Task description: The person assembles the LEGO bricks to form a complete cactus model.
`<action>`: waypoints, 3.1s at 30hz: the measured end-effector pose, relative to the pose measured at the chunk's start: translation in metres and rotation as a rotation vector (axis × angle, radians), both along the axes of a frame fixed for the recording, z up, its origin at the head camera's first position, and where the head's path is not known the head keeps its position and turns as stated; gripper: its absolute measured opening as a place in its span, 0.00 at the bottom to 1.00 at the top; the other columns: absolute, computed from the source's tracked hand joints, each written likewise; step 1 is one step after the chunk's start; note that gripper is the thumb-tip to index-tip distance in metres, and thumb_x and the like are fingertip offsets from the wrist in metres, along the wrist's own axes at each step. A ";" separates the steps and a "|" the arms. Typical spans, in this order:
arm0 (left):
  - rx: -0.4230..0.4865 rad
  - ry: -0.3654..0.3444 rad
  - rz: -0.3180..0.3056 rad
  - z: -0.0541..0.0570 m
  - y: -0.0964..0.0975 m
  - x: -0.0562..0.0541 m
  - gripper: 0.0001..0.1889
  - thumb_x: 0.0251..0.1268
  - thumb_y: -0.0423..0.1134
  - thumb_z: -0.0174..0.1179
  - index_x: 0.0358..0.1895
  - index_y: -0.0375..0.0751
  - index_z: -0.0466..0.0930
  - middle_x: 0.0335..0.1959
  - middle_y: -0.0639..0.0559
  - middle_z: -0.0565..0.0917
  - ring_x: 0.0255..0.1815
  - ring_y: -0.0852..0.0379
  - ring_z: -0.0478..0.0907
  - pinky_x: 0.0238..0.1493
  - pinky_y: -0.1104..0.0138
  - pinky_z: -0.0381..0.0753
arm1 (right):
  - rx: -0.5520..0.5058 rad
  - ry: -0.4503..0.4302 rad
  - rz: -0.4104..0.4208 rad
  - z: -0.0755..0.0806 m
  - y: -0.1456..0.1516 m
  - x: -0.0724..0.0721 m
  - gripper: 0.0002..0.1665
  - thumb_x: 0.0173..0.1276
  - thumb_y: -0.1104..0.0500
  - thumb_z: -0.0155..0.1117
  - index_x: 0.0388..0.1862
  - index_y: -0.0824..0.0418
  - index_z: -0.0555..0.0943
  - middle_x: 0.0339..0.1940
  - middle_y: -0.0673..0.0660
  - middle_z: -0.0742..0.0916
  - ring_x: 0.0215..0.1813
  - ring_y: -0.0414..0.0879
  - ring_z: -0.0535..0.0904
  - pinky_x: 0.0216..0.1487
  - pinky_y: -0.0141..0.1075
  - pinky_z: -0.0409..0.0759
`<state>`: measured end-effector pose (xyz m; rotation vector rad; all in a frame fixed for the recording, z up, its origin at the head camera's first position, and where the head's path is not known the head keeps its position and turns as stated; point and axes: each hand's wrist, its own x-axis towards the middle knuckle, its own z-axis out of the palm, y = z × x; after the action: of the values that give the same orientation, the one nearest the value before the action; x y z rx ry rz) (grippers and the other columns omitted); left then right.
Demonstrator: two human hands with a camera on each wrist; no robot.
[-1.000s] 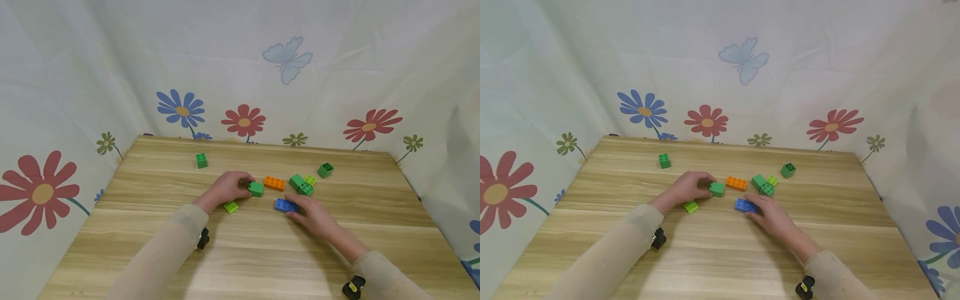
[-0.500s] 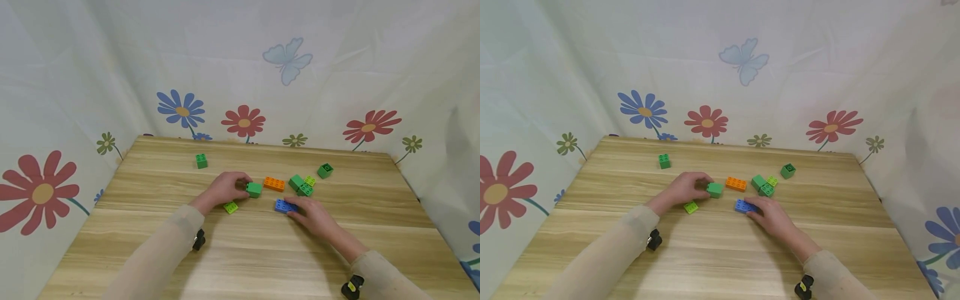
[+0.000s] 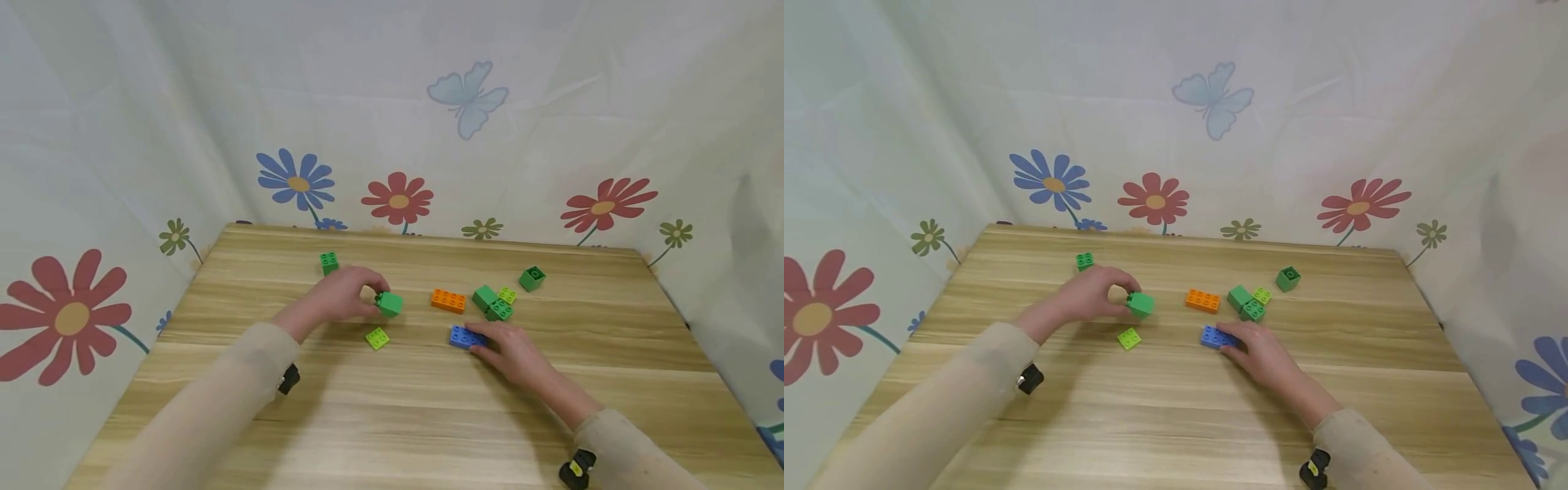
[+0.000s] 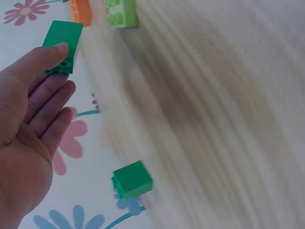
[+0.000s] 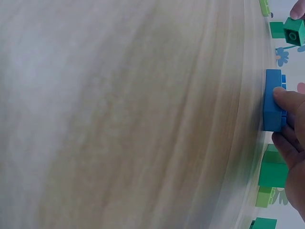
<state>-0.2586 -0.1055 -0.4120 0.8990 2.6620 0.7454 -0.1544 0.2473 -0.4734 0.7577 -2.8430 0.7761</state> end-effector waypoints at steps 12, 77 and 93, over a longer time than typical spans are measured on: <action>0.019 -0.021 -0.034 0.013 0.001 0.008 0.19 0.65 0.34 0.77 0.58 0.46 0.88 0.53 0.54 0.89 0.60 0.47 0.85 0.66 0.54 0.84 | -0.001 0.017 0.002 0.001 0.001 0.001 0.26 0.70 0.63 0.76 0.67 0.65 0.84 0.61 0.61 0.90 0.59 0.58 0.88 0.60 0.55 0.86; 0.118 -0.104 0.036 -0.034 0.029 0.005 0.32 0.63 0.41 0.79 0.71 0.48 0.81 0.68 0.53 0.83 0.69 0.51 0.77 0.73 0.57 0.77 | -0.019 0.011 0.001 0.000 -0.002 0.002 0.29 0.69 0.61 0.78 0.67 0.63 0.84 0.62 0.59 0.89 0.61 0.57 0.87 0.62 0.54 0.85; 0.283 -0.242 0.063 -0.047 0.025 0.004 0.27 0.64 0.35 0.78 0.67 0.44 0.83 0.62 0.56 0.86 0.64 0.55 0.82 0.70 0.59 0.80 | -0.041 0.006 -0.027 -0.003 -0.002 0.000 0.28 0.67 0.61 0.80 0.66 0.63 0.85 0.61 0.60 0.90 0.61 0.58 0.87 0.63 0.56 0.84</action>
<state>-0.2548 -0.0807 -0.4586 0.7342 2.4193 1.1873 -0.1539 0.2456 -0.4760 0.7140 -2.8170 0.8243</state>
